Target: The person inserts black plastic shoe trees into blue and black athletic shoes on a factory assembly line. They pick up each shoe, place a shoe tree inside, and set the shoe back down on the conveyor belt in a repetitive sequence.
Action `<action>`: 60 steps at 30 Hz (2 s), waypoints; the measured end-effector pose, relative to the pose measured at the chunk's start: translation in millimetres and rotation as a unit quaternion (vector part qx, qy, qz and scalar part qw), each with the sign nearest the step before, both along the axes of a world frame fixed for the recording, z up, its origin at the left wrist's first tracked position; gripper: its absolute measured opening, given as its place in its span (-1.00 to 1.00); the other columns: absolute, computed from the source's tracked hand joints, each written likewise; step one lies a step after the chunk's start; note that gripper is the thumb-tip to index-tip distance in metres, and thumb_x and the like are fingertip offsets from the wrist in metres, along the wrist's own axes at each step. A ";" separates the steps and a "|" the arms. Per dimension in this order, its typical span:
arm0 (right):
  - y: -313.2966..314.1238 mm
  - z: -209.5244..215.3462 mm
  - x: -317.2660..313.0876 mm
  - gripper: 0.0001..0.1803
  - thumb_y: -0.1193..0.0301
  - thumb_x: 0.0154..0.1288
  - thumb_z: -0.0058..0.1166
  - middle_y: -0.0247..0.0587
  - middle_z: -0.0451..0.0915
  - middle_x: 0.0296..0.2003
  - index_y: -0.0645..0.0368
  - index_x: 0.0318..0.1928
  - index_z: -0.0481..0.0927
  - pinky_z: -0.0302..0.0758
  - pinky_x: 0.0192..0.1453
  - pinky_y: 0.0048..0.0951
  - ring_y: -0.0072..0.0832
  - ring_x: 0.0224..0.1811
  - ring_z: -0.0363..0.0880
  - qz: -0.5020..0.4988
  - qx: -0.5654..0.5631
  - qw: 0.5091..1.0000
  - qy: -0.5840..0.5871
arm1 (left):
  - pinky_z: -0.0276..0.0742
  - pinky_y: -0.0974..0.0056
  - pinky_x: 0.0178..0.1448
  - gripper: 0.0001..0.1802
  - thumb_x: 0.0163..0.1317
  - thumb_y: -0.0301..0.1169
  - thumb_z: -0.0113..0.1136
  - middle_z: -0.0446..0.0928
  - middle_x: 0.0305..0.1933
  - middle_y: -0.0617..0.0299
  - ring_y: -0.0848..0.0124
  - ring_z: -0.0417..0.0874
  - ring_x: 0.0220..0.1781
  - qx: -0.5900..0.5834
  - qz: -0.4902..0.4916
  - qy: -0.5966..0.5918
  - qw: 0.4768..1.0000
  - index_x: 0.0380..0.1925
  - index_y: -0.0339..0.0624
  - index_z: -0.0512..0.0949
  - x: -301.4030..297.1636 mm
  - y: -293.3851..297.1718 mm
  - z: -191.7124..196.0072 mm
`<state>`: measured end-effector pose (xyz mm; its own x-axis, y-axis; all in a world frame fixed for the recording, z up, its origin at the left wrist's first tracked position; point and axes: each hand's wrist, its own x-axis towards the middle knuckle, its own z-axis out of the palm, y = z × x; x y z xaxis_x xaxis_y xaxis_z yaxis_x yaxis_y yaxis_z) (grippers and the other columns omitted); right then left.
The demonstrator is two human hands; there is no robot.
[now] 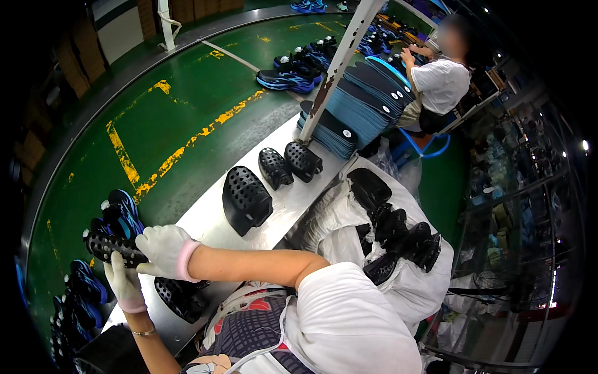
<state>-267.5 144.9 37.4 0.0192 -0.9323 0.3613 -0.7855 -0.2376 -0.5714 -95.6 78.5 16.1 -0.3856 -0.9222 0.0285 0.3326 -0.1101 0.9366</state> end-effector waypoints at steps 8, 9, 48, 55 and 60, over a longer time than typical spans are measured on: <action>-8.3 -3.8 -11.3 -0.63 0.08 0.12 0.13 -0.07 0.55 -0.45 0.17 -0.43 0.53 0.55 -0.27 -0.20 -0.11 -0.37 0.61 0.018 0.059 0.997 -0.042 | 0.51 0.44 -0.20 -0.55 0.36 -0.38 0.02 0.48 -0.11 0.24 0.51 0.53 -0.22 0.058 -0.028 0.003 0.998 0.21 -0.28 0.30 -4.5 -17.6 -12.0; -9.2 -4.1 -14.8 -0.63 0.08 0.12 0.13 -0.07 0.55 -0.45 0.17 -0.43 0.53 0.55 -0.27 -0.20 -0.11 -0.37 0.61 0.018 0.060 0.997 -0.043 | 0.52 0.42 -0.21 -0.54 0.35 -0.38 0.02 0.47 -0.10 0.23 0.51 0.52 -0.23 0.030 -0.052 -0.079 0.995 0.22 -0.26 0.30 3.3 -27.2 -18.2; -154.0 29.7 35.4 -0.46 0.00 0.08 0.04 0.10 0.61 -0.48 0.33 -0.36 0.63 0.53 -0.24 -0.27 -0.14 -0.42 0.61 0.145 0.358 0.904 0.185 | 0.47 0.09 0.12 -0.71 0.16 -0.33 0.19 0.56 -0.04 -0.02 -0.01 0.55 0.02 -0.189 -0.008 -0.473 0.861 -0.10 -0.11 0.59 33.0 -69.2 -94.9; -201.8 -14.2 107.1 -0.63 0.25 0.21 0.03 -0.09 0.65 -0.05 0.18 -0.06 0.66 0.59 0.03 -0.28 -0.23 -0.03 0.65 0.091 0.323 0.838 0.430 | 0.45 0.13 0.18 -0.58 0.18 -0.15 0.18 0.52 0.10 -0.03 0.00 0.52 0.10 -0.146 -0.108 -0.529 0.829 -0.07 -0.20 0.58 31.8 -85.9 -73.5; -215.1 -27.9 134.2 -0.81 0.43 0.23 0.05 -0.19 0.64 -0.04 0.06 -0.18 0.66 0.59 0.05 -0.32 -0.27 -0.01 0.64 -0.098 0.396 0.907 0.103 | 0.34 0.19 0.34 -0.41 0.23 -0.11 0.11 0.42 0.28 0.08 0.12 0.41 0.31 -0.040 -0.192 -0.599 0.776 0.23 -0.08 0.40 30.5 -97.7 -72.1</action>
<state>-133.3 -70.2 9.5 -0.1841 -0.8909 -0.4152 -0.8775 0.3393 -0.3390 -65.1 -19.2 -56.0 -0.4257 -0.7466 -0.5112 -0.8254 0.0888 0.5575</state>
